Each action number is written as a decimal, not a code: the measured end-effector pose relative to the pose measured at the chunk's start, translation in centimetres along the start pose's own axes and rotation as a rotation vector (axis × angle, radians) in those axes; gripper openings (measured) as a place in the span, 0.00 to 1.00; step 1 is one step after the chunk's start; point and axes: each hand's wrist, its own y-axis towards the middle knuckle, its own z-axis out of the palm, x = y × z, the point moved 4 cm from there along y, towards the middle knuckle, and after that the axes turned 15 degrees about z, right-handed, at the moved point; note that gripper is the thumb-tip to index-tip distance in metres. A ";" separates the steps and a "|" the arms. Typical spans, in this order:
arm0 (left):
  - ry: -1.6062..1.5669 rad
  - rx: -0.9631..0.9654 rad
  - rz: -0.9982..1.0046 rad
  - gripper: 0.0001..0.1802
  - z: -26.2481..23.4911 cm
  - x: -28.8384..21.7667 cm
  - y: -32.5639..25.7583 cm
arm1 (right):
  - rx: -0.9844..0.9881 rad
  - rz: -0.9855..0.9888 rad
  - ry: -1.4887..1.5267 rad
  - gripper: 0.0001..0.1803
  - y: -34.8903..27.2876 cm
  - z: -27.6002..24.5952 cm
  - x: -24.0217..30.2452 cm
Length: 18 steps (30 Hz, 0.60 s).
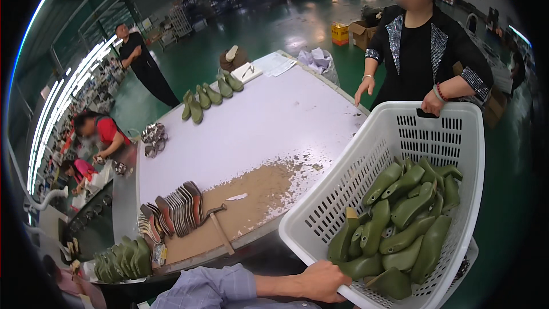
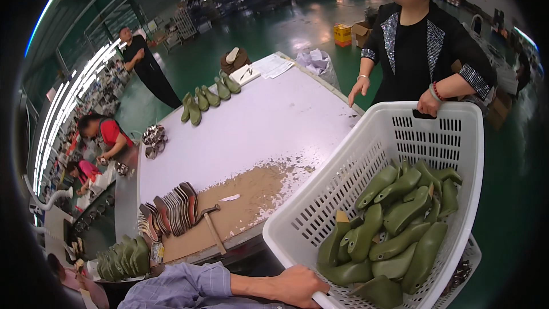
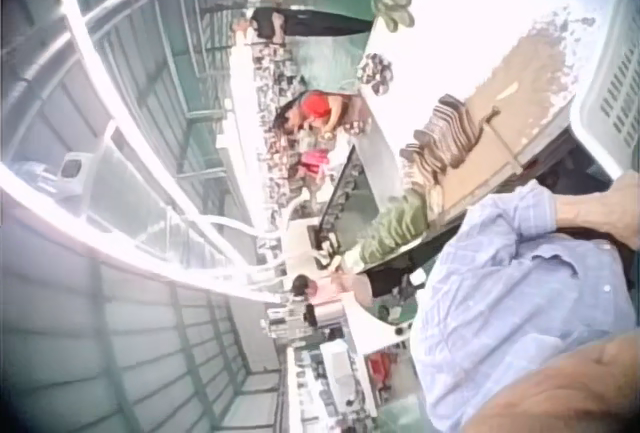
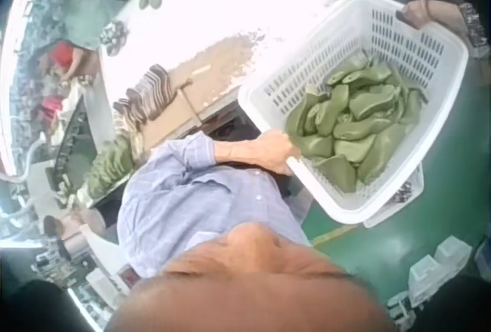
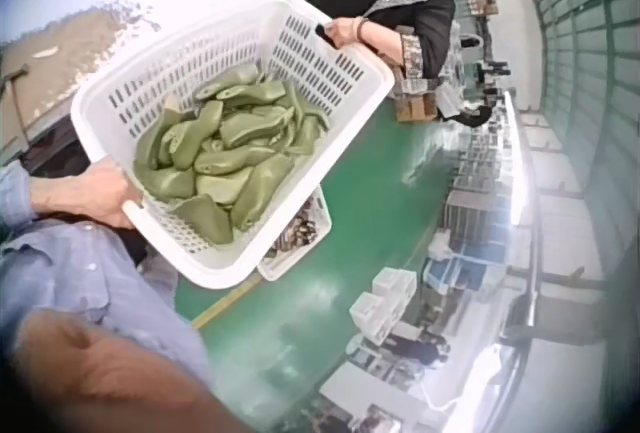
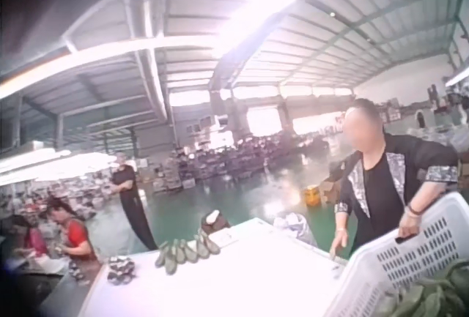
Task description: The person assembles green rubber shoes by inserting a sole into the shoe upper and securing it with a hammer and nails. They repeatedly pick up a shoe, place a sole inside, and hammer nails into the heel area to fasten the components together.
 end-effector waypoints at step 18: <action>-0.240 -0.355 0.160 0.10 -15.1 21.4 -26.3 | -0.057 0.023 -0.395 0.32 5.7 23.1 -20.0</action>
